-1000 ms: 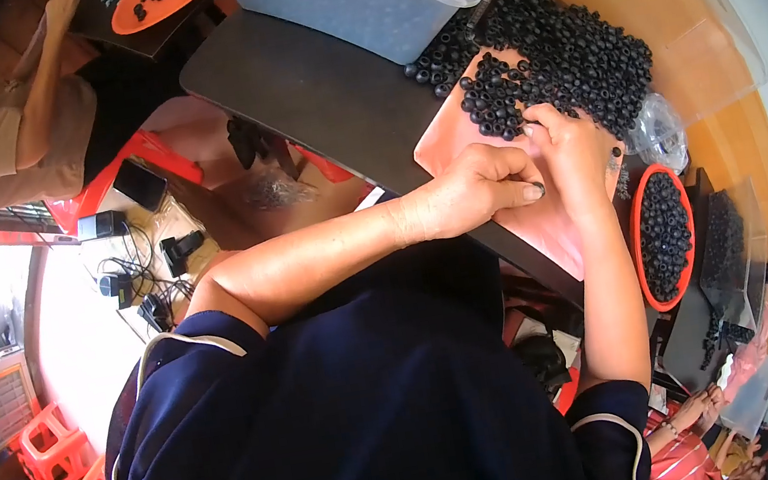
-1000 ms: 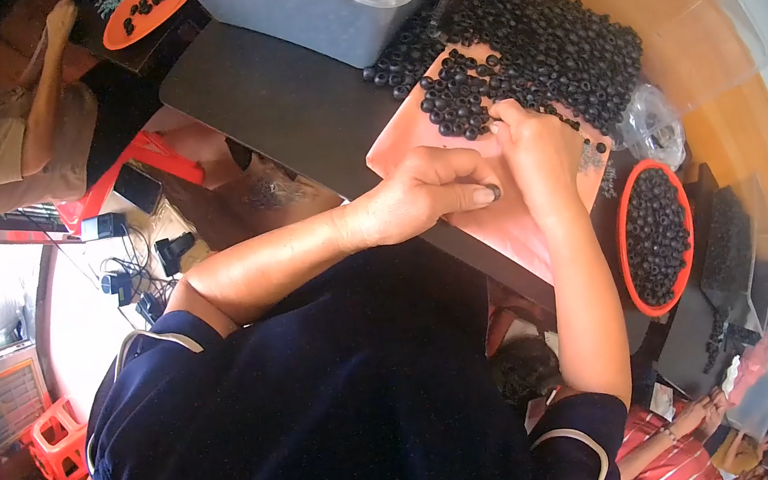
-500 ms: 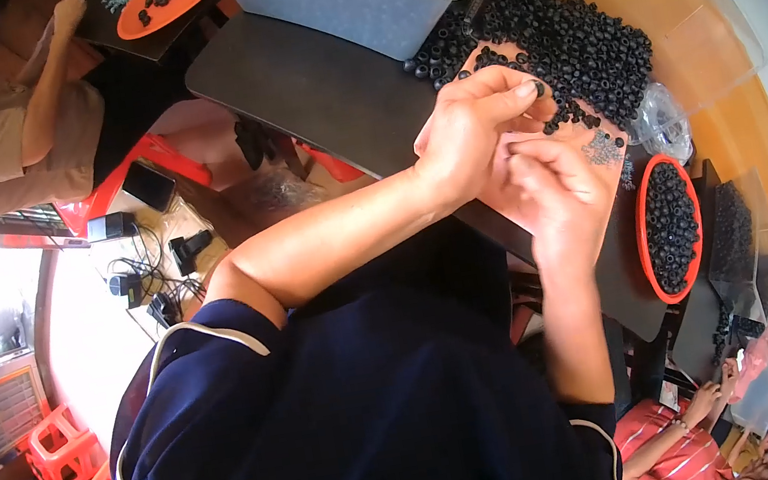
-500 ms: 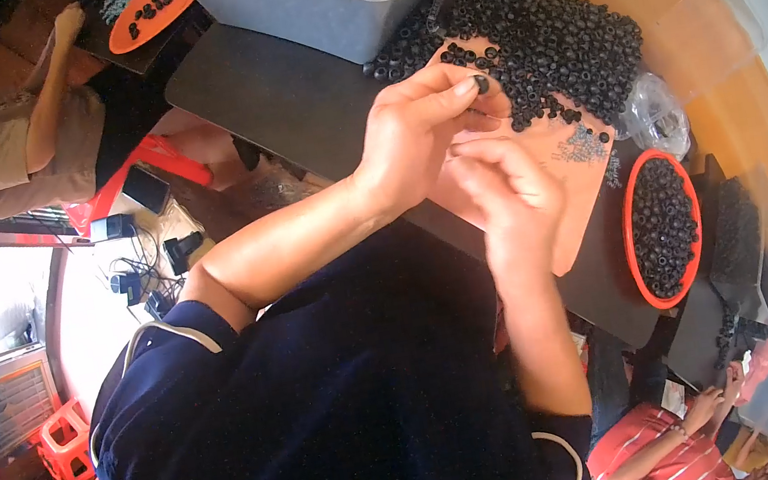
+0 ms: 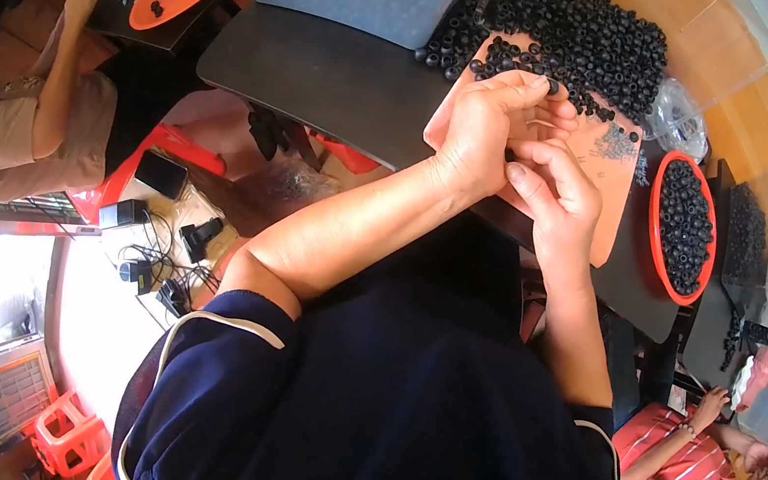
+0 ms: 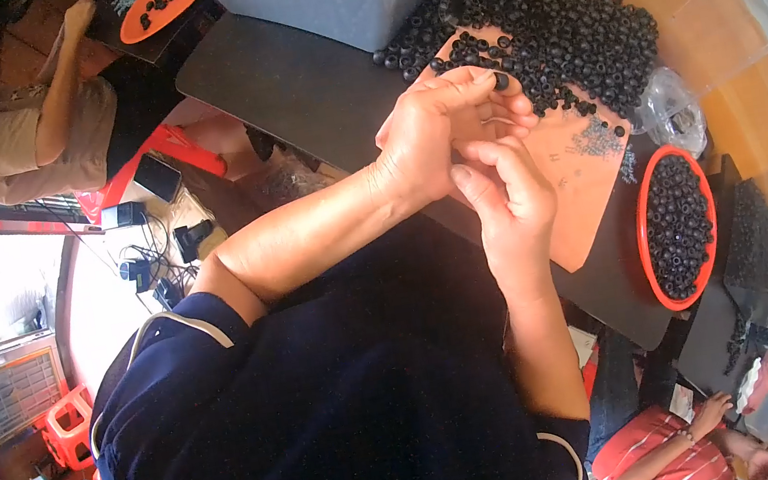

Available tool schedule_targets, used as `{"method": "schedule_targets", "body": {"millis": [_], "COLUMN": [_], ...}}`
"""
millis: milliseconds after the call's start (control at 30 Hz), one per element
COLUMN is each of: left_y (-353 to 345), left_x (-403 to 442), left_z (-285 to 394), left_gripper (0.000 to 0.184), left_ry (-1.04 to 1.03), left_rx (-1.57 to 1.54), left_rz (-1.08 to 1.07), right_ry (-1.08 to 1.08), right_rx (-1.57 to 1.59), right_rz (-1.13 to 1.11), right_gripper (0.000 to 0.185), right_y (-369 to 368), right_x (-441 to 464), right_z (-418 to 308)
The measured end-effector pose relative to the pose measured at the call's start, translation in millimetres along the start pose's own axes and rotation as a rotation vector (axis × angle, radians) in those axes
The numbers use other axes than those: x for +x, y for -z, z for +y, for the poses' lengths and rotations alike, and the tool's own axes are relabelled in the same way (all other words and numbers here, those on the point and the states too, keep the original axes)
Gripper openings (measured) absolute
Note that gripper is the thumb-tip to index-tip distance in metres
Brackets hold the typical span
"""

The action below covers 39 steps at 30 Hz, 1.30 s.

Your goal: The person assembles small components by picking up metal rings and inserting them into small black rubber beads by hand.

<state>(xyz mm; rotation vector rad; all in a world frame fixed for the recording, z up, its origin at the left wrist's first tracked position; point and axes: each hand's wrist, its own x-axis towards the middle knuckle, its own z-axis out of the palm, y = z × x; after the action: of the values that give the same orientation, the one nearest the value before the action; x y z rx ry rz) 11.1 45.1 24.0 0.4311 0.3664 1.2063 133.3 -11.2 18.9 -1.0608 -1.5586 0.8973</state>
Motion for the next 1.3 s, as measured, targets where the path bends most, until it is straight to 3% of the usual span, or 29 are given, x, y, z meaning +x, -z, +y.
{"method": "schedule_targets", "body": {"millis": [33, 267, 367, 467, 567, 1033, 1300], "left_y": [0.3, 6.4, 6.9, 8.7, 7.2, 8.6, 11.2], "left_x": [-0.1, -3.8, -9.9, -13.7, -17.3, -26.3, -24.1], "left_z": [-1.9, -13.9, -16.8, -22.7, -20.8, -16.1, -19.7], "left_gripper": [0.021, 0.02, 0.021, 0.022, 0.022, 0.019, 0.018], "left_ry": [0.004, -0.049, -0.122, -0.074, -0.022, -0.029, 0.008], "left_rx": [0.021, 0.144, 0.427, 0.522, 0.629, 0.796, 0.727], "left_rz": [0.001, -0.019, -0.093, -0.141, -0.098, -0.044, -0.043], "right_ry": [-0.072, 0.475, 0.425, 0.158, 0.055, 0.16, 0.277], "right_rx": [0.04, -0.528, -0.519, -0.284, -0.14, -0.221, -0.395], "right_rz": [-0.019, 0.154, 0.248, 0.28, 0.232, 0.081, -0.052], "right_gripper": [0.01, 0.005, 0.007, 0.005, 0.004, 0.002, 0.005], "right_y": [2.3, -1.7, 24.5, 42.7, 42.1, 42.8, 57.2], "right_x": [-0.7, 5.6, 19.2, 29.7, 31.5, 24.7, 27.4], "right_z": [1.7, 0.2, -15.6, -13.0, -7.7, 2.3, -4.2]}}
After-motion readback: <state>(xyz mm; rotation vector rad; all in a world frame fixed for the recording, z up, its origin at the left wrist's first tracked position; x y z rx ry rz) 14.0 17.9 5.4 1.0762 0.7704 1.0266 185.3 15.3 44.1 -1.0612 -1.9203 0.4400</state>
